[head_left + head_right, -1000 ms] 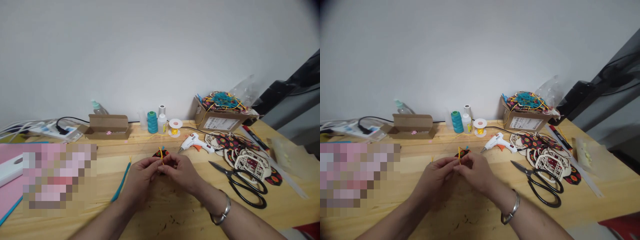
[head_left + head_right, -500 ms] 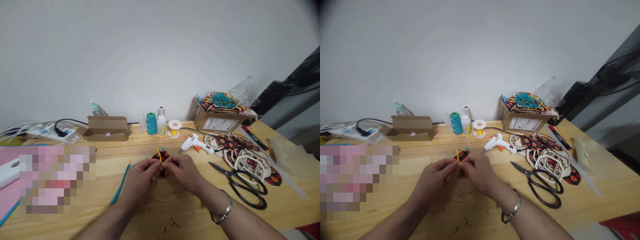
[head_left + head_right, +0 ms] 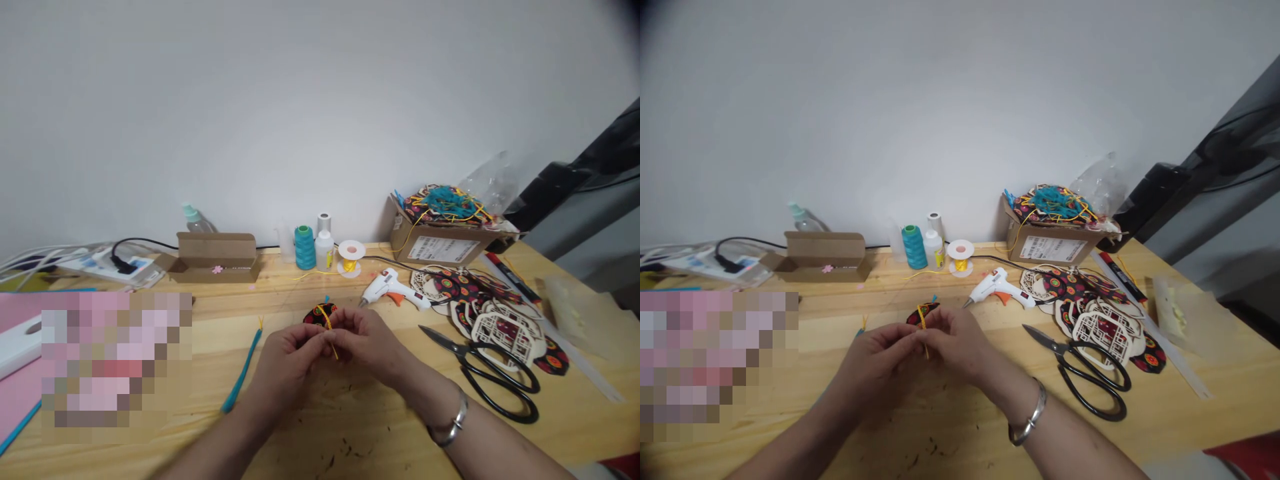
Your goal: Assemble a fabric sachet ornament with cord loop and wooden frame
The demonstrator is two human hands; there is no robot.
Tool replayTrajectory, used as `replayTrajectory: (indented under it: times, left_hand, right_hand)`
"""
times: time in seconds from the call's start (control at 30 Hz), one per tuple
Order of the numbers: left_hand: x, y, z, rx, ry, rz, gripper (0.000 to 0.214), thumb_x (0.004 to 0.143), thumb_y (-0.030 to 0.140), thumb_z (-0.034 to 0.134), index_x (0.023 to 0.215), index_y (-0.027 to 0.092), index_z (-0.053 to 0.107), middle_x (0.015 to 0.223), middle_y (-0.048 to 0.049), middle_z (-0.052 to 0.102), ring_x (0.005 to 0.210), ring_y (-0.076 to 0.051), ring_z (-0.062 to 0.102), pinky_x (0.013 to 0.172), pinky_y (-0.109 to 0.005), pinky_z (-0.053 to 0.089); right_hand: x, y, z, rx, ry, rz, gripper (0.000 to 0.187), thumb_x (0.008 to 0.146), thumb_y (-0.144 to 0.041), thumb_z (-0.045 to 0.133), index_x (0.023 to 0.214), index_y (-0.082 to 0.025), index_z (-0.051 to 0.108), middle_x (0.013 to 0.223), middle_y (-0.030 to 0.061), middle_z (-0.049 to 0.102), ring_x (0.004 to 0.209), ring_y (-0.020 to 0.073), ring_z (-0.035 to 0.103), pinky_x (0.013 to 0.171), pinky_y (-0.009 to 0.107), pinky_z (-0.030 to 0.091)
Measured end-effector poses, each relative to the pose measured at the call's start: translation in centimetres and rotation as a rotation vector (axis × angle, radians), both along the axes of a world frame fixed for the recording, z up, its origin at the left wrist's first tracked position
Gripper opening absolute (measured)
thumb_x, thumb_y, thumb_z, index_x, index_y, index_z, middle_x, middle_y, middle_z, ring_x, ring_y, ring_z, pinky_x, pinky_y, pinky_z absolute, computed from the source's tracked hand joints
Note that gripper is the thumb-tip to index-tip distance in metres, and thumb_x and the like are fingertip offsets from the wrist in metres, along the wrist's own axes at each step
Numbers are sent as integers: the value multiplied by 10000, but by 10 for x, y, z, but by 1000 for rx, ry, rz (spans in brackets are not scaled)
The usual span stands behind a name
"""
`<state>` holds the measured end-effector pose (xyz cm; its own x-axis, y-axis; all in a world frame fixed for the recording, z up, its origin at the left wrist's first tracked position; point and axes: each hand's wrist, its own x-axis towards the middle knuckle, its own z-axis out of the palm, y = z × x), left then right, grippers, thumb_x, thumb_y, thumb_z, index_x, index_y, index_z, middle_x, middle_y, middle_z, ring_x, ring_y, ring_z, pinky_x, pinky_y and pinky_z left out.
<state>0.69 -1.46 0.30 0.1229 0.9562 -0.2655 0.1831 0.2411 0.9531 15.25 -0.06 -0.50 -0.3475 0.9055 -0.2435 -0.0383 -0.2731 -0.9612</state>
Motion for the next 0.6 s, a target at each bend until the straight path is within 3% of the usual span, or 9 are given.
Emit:
replayTrajectory:
  times: [0.2,0.37,0.6]
  left_hand:
    - [-1,0,-4,-64,-108,24,213,664,353,675,653,142,703,456,42,461,445,-79,326,445,-207,204]
    - [-2,1,-3,-82,-193,25,260,641,392,699,622,133,685,420,49,426,417,-67,306,426,-204,183]
    - [-5,2,-8,-66,-206,-1,227,686,361,683,650,136,684,483,30,479,423,-57,297,419,-207,169]
  right_hand:
    - [0,-1,-4,69,69,32,253,624,-249,713,785,-150,545,751,-5,603,661,99,553,602,222,427]
    - [1,1,1,17,150,74,232,607,-163,692,800,-155,563,628,-54,568,530,61,497,512,187,375]
    - [8,3,9,57,89,95,94,713,-184,609,787,-127,615,651,-22,594,556,64,495,537,199,366]
